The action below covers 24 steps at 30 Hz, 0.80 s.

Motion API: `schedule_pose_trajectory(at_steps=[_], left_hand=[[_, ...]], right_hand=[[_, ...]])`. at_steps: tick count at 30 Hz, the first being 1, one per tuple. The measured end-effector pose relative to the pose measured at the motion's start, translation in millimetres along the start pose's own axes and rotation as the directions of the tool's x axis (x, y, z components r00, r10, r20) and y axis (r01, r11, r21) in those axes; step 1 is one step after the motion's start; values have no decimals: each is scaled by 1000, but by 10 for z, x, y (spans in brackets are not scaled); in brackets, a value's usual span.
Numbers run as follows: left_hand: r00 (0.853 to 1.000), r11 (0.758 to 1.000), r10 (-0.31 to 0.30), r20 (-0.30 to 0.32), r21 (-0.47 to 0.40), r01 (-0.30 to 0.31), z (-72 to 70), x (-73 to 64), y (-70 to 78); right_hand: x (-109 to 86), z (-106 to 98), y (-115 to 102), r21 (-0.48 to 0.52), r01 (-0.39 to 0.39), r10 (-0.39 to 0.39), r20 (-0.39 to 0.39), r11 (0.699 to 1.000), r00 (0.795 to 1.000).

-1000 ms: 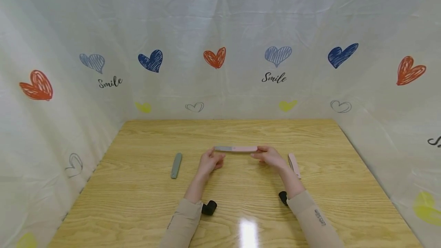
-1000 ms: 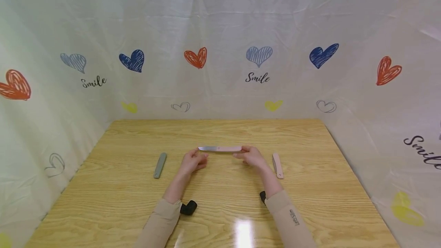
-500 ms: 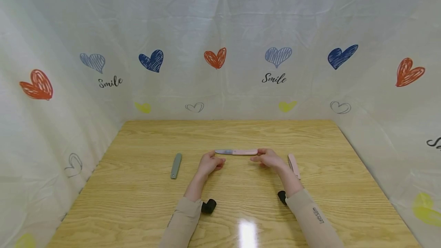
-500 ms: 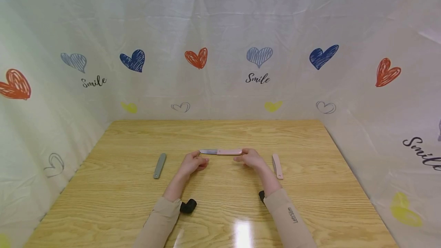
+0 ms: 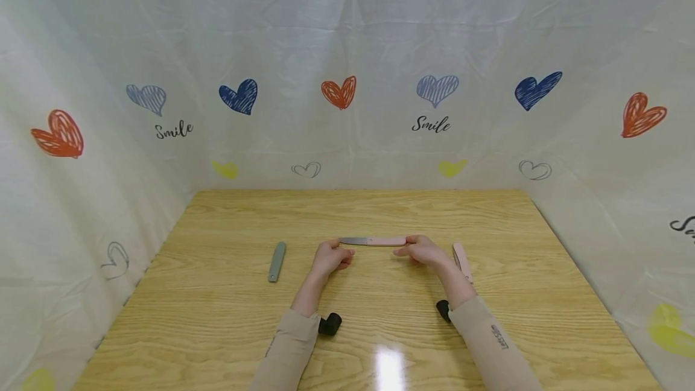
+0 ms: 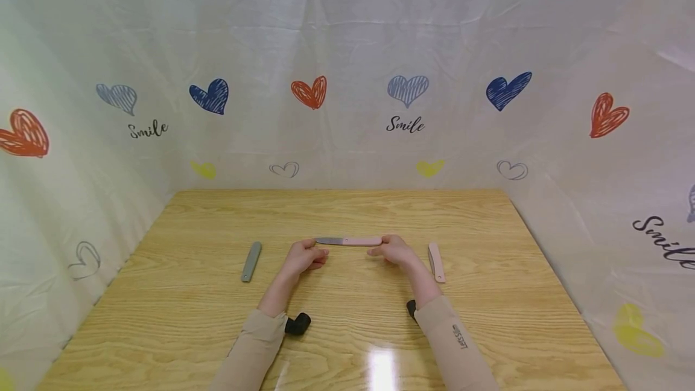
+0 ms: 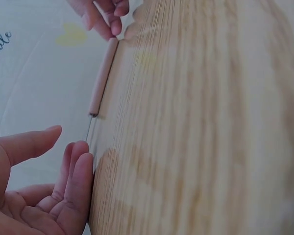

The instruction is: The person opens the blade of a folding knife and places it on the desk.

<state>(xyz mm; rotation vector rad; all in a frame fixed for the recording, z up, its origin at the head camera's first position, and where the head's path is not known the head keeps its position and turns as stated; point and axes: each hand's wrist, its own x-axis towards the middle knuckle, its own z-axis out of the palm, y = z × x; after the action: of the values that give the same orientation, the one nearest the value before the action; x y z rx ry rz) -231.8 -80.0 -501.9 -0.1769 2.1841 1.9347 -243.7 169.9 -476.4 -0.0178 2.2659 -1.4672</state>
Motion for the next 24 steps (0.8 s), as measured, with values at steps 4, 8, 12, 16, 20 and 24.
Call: schedule_pose_trajectory(at_steps=[4,8,12,16,20,24], left_hand=[[1000,1000,4,-5,7,-4,2,-2,2],[1000,1000,6,-12,7,-6,-2,-27,8],[1000,1000,20,-21,10,-20,-25,-71,22],[999,999,33,-37,10,-33,-82,-131,60],[998,998,53,-39,26,-52,-167,-203,115],[996,997,72,-46,40,-70,-260,-302,195]], right_hand=[[-14,-16,4,-26,14,-14,3,1000,1000],[-46,-41,-2,-26,55,-54,14,998,998],[-57,-26,0,-14,46,-46,-17,999,999],[-46,55,-25,4,8,-7,-67,1000,998],[-82,182,-101,51,18,-14,-74,999,997],[-135,359,-183,102,32,-26,-62,994,998]])
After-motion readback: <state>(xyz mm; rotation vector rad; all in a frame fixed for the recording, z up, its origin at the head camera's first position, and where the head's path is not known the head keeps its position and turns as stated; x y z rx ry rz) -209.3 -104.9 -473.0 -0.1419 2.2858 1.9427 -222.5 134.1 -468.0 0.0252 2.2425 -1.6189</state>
